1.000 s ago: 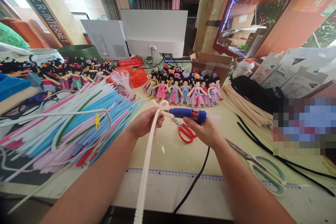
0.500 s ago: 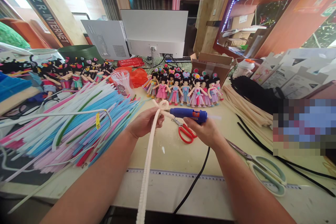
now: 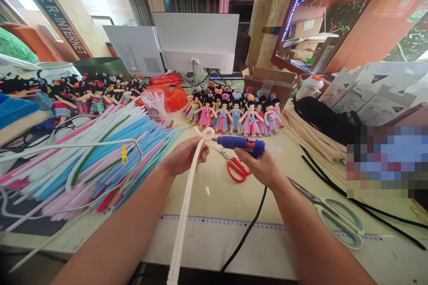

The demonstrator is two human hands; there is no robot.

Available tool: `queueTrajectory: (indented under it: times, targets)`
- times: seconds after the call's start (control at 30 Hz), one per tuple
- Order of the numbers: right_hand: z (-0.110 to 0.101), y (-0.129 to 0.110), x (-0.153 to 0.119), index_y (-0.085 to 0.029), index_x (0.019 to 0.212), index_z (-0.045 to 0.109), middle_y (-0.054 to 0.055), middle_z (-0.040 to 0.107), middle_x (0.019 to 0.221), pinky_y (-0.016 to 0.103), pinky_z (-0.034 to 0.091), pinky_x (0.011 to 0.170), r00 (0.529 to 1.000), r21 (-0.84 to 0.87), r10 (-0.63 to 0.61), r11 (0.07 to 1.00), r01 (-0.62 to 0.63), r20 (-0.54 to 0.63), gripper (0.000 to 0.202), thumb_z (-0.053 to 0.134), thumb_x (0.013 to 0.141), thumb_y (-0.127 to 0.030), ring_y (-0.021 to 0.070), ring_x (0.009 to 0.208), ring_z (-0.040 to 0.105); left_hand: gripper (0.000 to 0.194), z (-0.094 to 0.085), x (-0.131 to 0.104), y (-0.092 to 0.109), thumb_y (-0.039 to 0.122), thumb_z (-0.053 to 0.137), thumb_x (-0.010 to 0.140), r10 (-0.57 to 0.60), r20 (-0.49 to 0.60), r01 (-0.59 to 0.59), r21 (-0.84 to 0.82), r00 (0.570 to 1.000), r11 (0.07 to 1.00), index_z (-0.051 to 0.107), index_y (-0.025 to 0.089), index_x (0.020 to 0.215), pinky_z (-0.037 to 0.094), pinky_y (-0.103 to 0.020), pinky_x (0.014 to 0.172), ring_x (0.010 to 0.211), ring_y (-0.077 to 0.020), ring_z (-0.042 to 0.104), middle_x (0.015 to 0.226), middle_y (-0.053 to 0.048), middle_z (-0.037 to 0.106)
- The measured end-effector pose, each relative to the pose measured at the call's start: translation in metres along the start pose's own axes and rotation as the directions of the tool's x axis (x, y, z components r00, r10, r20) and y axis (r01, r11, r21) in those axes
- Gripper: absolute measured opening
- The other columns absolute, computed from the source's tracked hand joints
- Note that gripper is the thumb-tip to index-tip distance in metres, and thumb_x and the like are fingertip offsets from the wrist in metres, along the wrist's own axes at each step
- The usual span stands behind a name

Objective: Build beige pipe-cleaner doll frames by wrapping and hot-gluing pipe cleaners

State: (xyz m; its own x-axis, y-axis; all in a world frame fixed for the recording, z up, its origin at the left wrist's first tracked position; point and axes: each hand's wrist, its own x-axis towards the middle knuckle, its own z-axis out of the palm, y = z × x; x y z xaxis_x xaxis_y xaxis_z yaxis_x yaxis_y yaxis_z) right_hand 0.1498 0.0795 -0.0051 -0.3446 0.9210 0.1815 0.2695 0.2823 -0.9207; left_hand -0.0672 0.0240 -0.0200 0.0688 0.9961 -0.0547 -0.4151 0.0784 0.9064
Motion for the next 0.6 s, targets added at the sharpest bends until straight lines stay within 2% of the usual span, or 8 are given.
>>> queueTrajectory:
  times: [0.1, 0.23, 0.37, 0.47, 0.6]
  targets:
    - [-0.005, 0.004, 0.004, -0.021, 0.054, 0.060, 0.002, 0.054, 0.053, 0.025, 0.037, 0.042, 1.000, 0.018, 0.015, 1.000, -0.014, -0.025, 0.033, 0.068, 0.066, -0.050, 0.0125, 0.049, 0.044, 0.034, -0.001, 0.000, -0.001, 0.046, 0.066, 0.077, -0.010, -0.012, 0.011, 0.014, 1.000, 1.000, 0.055, 0.015, 0.067, 0.036, -0.020, 0.049, 0.051, -0.0083, 0.045, 0.057, 0.000, 0.053]
    - [-0.023, 0.015, 0.018, -0.020, 0.065, 0.064, 0.004, 0.062, 0.062, 0.025, 0.041, 0.046, 0.994, 0.020, 0.016, 1.000, -0.013, -0.109, 0.034, 0.064, 0.072, -0.053, 0.0125, 0.053, 0.048, 0.031, -0.002, 0.002, -0.003, 0.044, 0.065, 0.080, -0.011, -0.045, 0.012, 0.028, 0.999, 1.000, 0.054, 0.016, 0.071, 0.037, -0.021, 0.050, 0.050, -0.0089, 0.046, 0.057, 0.001, 0.053]
    - [-0.039, 0.034, 0.030, -0.017, 0.071, 0.063, 0.004, 0.061, 0.064, 0.025, 0.039, 0.044, 0.972, -0.122, 0.138, 0.979, -0.163, -0.188, 0.036, 0.063, 0.071, -0.054, 0.0124, 0.052, 0.047, 0.032, 0.001, 0.001, -0.001, 0.045, 0.069, 0.076, 0.021, -0.064, -0.017, 0.058, 0.998, 0.998, 0.057, 0.015, 0.077, 0.037, -0.021, 0.050, 0.053, -0.0086, 0.048, 0.063, 0.000, 0.057]
    - [-0.045, 0.050, 0.030, -0.017, 0.075, 0.063, 0.000, 0.055, 0.058, 0.027, 0.038, 0.043, 0.957, -0.227, 0.235, 0.935, -0.270, -0.169, 0.036, 0.068, 0.067, -0.052, 0.0134, 0.050, 0.046, 0.035, 0.003, -0.002, 0.002, 0.047, 0.070, 0.075, 0.045, -0.044, -0.040, 0.101, 0.998, 0.994, 0.056, 0.015, 0.078, 0.037, -0.021, 0.050, 0.052, -0.0083, 0.048, 0.063, 0.001, 0.056]
    - [-0.063, 0.057, 0.020, -0.017, 0.085, 0.066, 0.003, 0.063, 0.065, 0.031, 0.045, 0.053, 0.977, -0.302, 0.206, 0.930, -0.212, -0.051, 0.031, 0.071, 0.063, -0.038, 0.0177, 0.058, 0.055, 0.036, 0.004, -0.005, 0.003, 0.049, 0.068, 0.077, 0.072, -0.045, -0.065, 0.155, 0.996, 0.986, 0.056, 0.016, 0.075, 0.037, -0.022, 0.050, 0.053, -0.0090, 0.049, 0.063, 0.001, 0.056]
